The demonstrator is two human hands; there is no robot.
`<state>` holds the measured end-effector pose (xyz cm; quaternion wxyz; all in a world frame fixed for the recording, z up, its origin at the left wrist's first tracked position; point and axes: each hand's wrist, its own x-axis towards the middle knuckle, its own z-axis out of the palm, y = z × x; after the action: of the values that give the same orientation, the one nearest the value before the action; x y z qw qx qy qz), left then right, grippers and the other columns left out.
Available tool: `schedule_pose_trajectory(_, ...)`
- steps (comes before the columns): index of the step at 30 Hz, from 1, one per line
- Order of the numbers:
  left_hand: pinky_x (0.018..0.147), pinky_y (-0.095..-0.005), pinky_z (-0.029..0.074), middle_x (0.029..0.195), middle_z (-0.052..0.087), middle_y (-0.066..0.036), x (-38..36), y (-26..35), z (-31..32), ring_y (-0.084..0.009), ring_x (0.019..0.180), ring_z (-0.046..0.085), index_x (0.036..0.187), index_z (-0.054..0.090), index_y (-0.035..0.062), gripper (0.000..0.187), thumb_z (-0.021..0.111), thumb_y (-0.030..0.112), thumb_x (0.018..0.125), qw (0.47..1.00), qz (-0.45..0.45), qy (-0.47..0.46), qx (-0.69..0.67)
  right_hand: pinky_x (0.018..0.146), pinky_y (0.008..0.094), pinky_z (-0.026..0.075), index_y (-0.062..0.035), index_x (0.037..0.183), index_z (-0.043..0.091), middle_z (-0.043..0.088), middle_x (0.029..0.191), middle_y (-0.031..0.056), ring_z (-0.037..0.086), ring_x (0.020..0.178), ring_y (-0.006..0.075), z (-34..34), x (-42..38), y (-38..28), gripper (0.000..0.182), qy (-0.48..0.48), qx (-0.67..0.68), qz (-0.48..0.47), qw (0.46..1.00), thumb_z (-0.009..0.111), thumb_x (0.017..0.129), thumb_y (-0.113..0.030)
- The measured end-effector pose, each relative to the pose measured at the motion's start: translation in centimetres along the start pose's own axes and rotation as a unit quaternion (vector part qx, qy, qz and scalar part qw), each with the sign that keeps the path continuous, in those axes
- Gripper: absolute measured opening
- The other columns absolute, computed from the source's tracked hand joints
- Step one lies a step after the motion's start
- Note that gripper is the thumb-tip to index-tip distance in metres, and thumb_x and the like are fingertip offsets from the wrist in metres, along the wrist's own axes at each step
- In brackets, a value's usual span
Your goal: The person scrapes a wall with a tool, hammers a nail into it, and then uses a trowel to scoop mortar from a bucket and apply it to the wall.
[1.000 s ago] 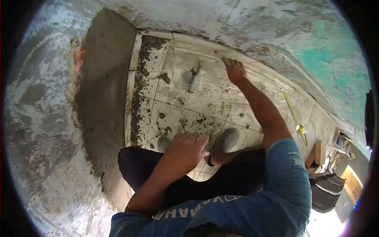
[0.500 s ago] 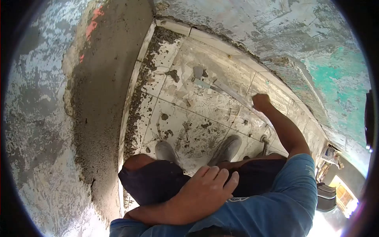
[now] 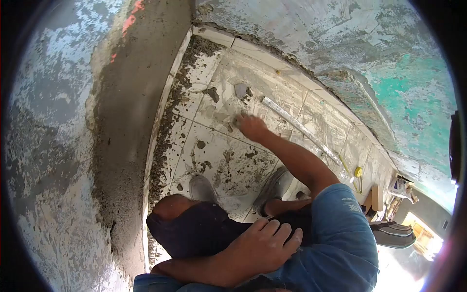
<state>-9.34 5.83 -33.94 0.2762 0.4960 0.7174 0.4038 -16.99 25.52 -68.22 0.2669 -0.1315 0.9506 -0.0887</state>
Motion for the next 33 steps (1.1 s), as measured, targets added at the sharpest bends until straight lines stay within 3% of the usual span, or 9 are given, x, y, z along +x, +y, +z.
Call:
schedule_pose_trajectory(7,0.076,-0.0346,0.050,0.096,0.057,-0.010,-0.1,0.4,0.5,-0.0236,0.086,0.060,0.120,0.058,0.0045,0.052,0.066,0.034,0.078,1.000,0.017,0.010,-0.005,0.078,0.0502,0.050,-0.0029,0.111,0.046,0.062,0.095,0.0238,0.062,0.091,0.0413,0.5,-6.3,3.1,0.036,-0.078,0.182,0.123,0.972,0.057,0.089,-0.030)
schedule_pose_trajectory(11,0.077,-0.0357,0.050,0.097,0.058,-0.010,-0.1,0.4,0.7,-0.0242,0.087,0.060,0.120,0.058,0.0046,0.053,0.067,0.034,0.077,0.999,0.031,0.013,-0.025,0.081,0.0513,0.047,-0.0003,0.108,0.046,0.063,0.097,0.0278,0.061,0.094,0.0442,-5.8,-5.5,6.4,0.036,0.043,0.190,0.201,0.960,0.056,0.090,-0.030)
schedule_pose_trajectory(14,0.079,-0.0367,0.050,0.098,0.059,-0.011,0.1,0.5,0.8,-0.0252,0.088,0.060,0.119,0.058,0.0046,0.052,0.067,0.033,0.077,0.999,0.041,0.001,-0.029,0.071,0.0506,0.048,0.0005,0.108,0.046,0.060,0.095,0.0267,0.060,0.081,0.0428,-11.5,-4.8,10.6,0.032,0.334,-0.047,0.089,0.937,0.054,0.093,-0.027)
schedule_pose_trajectory(15,0.080,-0.0372,0.050,0.098,0.059,-0.011,0.2,0.5,0.9,-0.0257,0.089,0.061,0.119,0.058,0.0044,0.051,0.067,0.033,0.077,0.999,0.043,-0.003,-0.021,0.068,0.0482,0.048,0.0010,0.107,0.047,0.059,0.094,0.0249,0.059,0.081,0.0416,-14.9,-5.0,10.9,0.031,0.408,-0.022,0.076,0.909,0.054,0.094,-0.027)
schedule_pose_trajectory(17,0.080,-0.0372,0.050,0.098,0.059,-0.012,0.3,0.5,1.1,-0.0256,0.089,0.061,0.118,0.059,0.0043,0.050,0.066,0.033,0.077,0.999,0.044,0.003,-0.027,0.068,0.0479,0.047,0.0009,0.104,0.049,0.058,0.092,0.0224,0.059,0.082,0.0413,-23.5,-6.5,7.9,0.031,0.397,0.107,0.208,0.887,0.057,0.093,-0.027)
schedule_pose_trajectory(21,0.078,-0.0359,0.050,0.095,0.059,-0.010,0.6,0.6,1.2,-0.0240,0.086,0.060,0.117,0.060,0.0046,0.048,0.066,0.033,0.078,0.999,0.049,0.012,-0.017,0.069,0.0482,0.047,-0.0010,0.103,0.050,0.058,0.091,0.0217,0.059,0.081,0.0406,-27.0,-6.5,7.0,0.029,0.509,-0.006,0.189,0.840,0.058,0.092,-0.026)
schedule_pose_trajectory(25,0.076,-0.0343,0.050,0.090,0.058,-0.009,0.3,1.0,1.6,-0.0220,0.084,0.059,0.116,0.060,0.0052,0.046,0.064,0.032,0.079,0.998,0.056,0.016,-0.012,0.071,0.0507,0.047,-0.0023,0.104,0.048,0.057,0.093,0.0206,0.058,0.084,0.0431,-21.4,-2.6,10.4,0.024,0.423,-0.054,0.094,0.899,0.058,0.090,-0.020)
schedule_pose_trajectory(29,0.074,-0.0324,0.050,0.087,0.057,-0.006,0.3,0.5,1.4,-0.0203,0.081,0.058,0.113,0.062,0.0052,0.040,0.062,0.029,0.081,0.998,0.041,0.040,-0.002,0.071,0.0507,0.047,-0.0014,0.102,0.049,0.056,0.097,0.0208,0.058,0.084,0.0437,-24.2,-4.8,6.9,0.023,0.503,-0.010,0.127,0.855,0.057,0.091,-0.019)
schedule_pose_trajectory(33,0.072,-0.0313,0.049,0.085,0.056,-0.005,0.6,0.9,1.1,-0.0193,0.078,0.057,0.110,0.063,0.0052,0.036,0.061,0.027,0.081,0.998,0.055,0.034,-0.004,0.067,0.0489,0.048,-0.0019,0.101,0.050,0.056,0.096,0.0202,0.059,0.080,0.0421,-23.0,-3.3,8.2,0.022,0.449,-0.052,0.086,0.888,0.060,0.090,-0.018)
